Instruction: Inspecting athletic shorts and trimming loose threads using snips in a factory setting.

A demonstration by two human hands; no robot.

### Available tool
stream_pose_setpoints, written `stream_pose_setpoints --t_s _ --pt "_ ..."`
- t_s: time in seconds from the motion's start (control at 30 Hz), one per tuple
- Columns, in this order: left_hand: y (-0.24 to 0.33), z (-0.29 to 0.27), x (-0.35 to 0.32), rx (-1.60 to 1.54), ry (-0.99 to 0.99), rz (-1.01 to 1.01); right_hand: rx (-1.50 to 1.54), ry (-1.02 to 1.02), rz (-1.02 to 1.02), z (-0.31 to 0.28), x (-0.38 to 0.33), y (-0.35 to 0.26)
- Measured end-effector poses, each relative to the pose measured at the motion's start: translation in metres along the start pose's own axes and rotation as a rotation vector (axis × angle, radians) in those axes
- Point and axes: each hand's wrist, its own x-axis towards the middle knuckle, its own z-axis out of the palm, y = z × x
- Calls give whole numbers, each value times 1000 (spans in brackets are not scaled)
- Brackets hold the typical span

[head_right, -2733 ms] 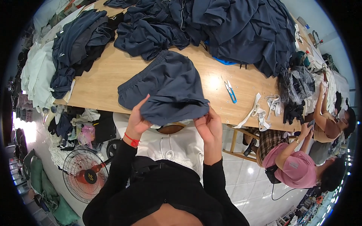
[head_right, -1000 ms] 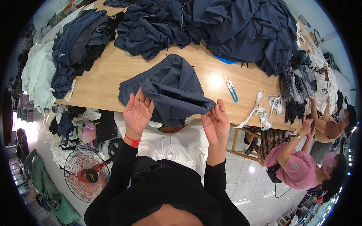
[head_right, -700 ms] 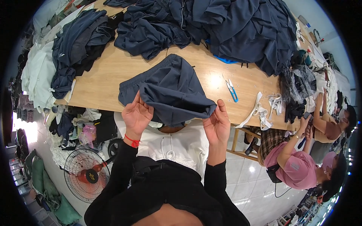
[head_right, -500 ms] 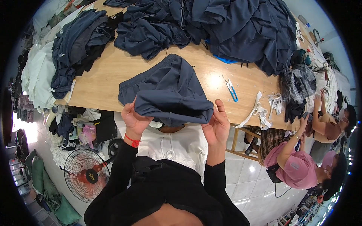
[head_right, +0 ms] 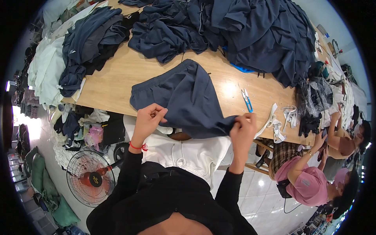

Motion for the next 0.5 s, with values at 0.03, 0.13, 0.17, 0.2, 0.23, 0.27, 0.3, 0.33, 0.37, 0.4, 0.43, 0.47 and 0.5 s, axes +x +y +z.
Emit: stream_pose_setpoints --t_s 0.03,0.13,0.17,0.2,0.23,0.27,0.3,0.33,0.37,0.4,0.43,0.47,0.5 --pt "-4 -8 2 121 61 133 -173 70 18 1 6 9" --pt "-28 -33 14 285 302 418 -417 210 125 5 5 22" --pt "-38 -43 19 390 450 437 -438 116 13 9 3 20" --pt "-48 -52 25 494 573 445 -464 35 -64 16 -4 14" --pt "-59 -57 31 575 697 456 -493 -63 -113 24 -11 6" --pt "-70 -61 38 561 719 274 -388 -72 -152 33 -16 -3" --pt "-80 -61 46 521 681 291 -282 -101 -166 45 -18 -13" --pt "-89 -62 52 458 664 262 -175 -111 -201 56 -17 -22" --pt "-96 -63 58 380 642 205 -126 -107 -145 67 -13 -28" --pt "-101 -66 61 311 587 192 -76 -81 -109 80 -7 -33" --pt "-104 -69 63 222 522 154 -23 -52 -88 88 -1 -35" --pt "-105 -74 64 89 429 125 -13 -66 -53 92 4 -34" --pt "-105 -79 65 82 382 78 -29 -122 -5 93 11 -31"
